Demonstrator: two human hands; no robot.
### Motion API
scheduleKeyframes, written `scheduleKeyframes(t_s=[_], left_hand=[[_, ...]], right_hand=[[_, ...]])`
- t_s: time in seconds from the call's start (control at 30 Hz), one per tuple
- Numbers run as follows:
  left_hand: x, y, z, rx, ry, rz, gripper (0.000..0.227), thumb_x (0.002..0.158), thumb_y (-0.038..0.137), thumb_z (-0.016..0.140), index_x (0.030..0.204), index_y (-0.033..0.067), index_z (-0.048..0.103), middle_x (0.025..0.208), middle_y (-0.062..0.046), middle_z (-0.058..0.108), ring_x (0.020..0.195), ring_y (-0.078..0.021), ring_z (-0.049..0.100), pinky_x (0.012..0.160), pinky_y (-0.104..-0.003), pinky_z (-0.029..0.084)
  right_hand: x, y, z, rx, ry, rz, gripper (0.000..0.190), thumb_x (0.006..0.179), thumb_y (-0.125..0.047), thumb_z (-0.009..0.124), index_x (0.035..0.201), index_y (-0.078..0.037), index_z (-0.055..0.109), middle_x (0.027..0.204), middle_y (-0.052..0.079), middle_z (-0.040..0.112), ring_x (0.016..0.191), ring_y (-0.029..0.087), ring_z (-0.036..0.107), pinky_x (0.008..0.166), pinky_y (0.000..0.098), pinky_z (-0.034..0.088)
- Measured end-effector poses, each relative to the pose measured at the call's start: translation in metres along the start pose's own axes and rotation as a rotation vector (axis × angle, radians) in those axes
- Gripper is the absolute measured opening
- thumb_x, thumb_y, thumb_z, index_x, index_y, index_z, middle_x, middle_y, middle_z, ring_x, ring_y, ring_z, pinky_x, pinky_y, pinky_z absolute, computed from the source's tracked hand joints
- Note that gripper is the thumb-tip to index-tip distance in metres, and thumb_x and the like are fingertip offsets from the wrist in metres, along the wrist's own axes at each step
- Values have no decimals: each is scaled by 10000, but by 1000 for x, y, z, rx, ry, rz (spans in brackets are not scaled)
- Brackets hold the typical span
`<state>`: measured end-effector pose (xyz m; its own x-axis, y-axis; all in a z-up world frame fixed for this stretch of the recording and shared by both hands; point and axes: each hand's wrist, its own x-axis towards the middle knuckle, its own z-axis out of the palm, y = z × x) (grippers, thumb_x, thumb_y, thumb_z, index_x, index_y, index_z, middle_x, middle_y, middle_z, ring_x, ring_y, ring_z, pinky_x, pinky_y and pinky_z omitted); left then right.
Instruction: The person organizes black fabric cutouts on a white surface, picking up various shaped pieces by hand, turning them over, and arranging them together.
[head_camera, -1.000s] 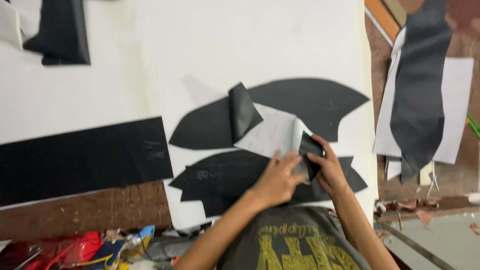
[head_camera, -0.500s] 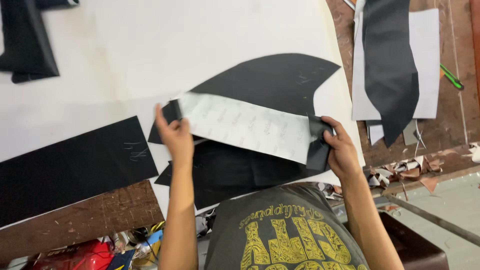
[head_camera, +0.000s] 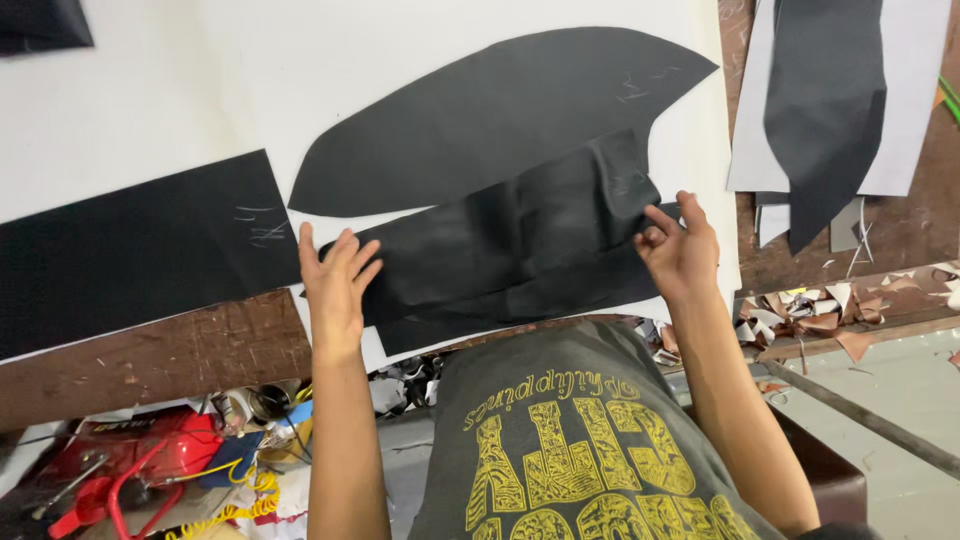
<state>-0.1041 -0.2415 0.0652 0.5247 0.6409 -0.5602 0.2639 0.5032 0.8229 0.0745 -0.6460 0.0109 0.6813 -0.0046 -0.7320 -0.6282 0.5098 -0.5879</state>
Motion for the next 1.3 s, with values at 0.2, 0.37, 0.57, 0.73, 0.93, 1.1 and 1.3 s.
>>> scheduleKeyframes(t_s=[0.2, 0.37, 0.57, 0.73, 0.93, 1.1, 1.3], left_hand=[[15, -51, -56, 781, 303, 356, 740, 924, 130, 723, 1561, 73, 350, 1397, -223, 534, 1109, -291, 649, 939, -408, 548], [36, -77, -60, 1253, 433, 443, 790, 798, 231, 924, 1405, 25, 462, 1256, -263, 550, 1126, -403, 559, 920, -468, 485], [41, -80, -61, 997, 347, 238, 500, 838, 161, 847, 1288, 67, 649, 933, -117, 694, 849, -274, 682, 810, -406, 539], [23, -66, -78, 834, 287, 428, 405, 854, 100, 828, 1225, 44, 676, 915, -89, 678, 799, -233, 667, 736, -381, 536], [9, -57, -84, 924, 256, 277, 540, 792, 78, 846, 1299, 98, 663, 947, -104, 668, 802, -229, 634, 731, -363, 522], [-7, -62, -86, 1060, 273, 380, 613, 783, 20, 801, 1363, 111, 628, 1080, -134, 598, 905, -266, 624, 795, -389, 527], [5, -23, -56, 1070, 412, 691, 395, 888, 21, 721, 1277, 54, 660, 1164, -163, 612, 1110, -368, 577, 973, -471, 462]], right_hand=[[48, -1, -31, -887, 39, -426, 458, 955, -131, 708, 1381, -52, 561, 1104, 148, 634, 628, 160, 636, 539, 286, 520], [77, -3, -22, -1322, 77, -565, 477, 898, -181, 823, 1262, -6, 569, 933, 146, 679, 662, 232, 673, 638, 365, 538], [88, -1, -19, -1451, -37, -664, 217, 899, -117, 802, 1046, -34, 665, 834, 114, 688, 768, 235, 680, 761, 386, 544], [70, -9, -22, -1223, -211, -603, 164, 981, -69, 703, 1001, 5, 557, 947, 44, 592, 626, 183, 640, 563, 320, 512], [21, -28, -55, -1272, -150, -353, 147, 988, -64, 672, 1016, 6, 546, 815, 95, 601, 575, 197, 582, 516, 336, 453], [8, -11, -67, -1595, 0, -663, 318, 880, -71, 778, 1149, -24, 616, 937, 147, 623, 821, 310, 627, 713, 428, 498], [-13, 8, 11, -1591, -181, -816, 465, 853, -99, 788, 1287, -88, 622, 1022, 147, 610, 978, 359, 618, 847, 470, 500]])
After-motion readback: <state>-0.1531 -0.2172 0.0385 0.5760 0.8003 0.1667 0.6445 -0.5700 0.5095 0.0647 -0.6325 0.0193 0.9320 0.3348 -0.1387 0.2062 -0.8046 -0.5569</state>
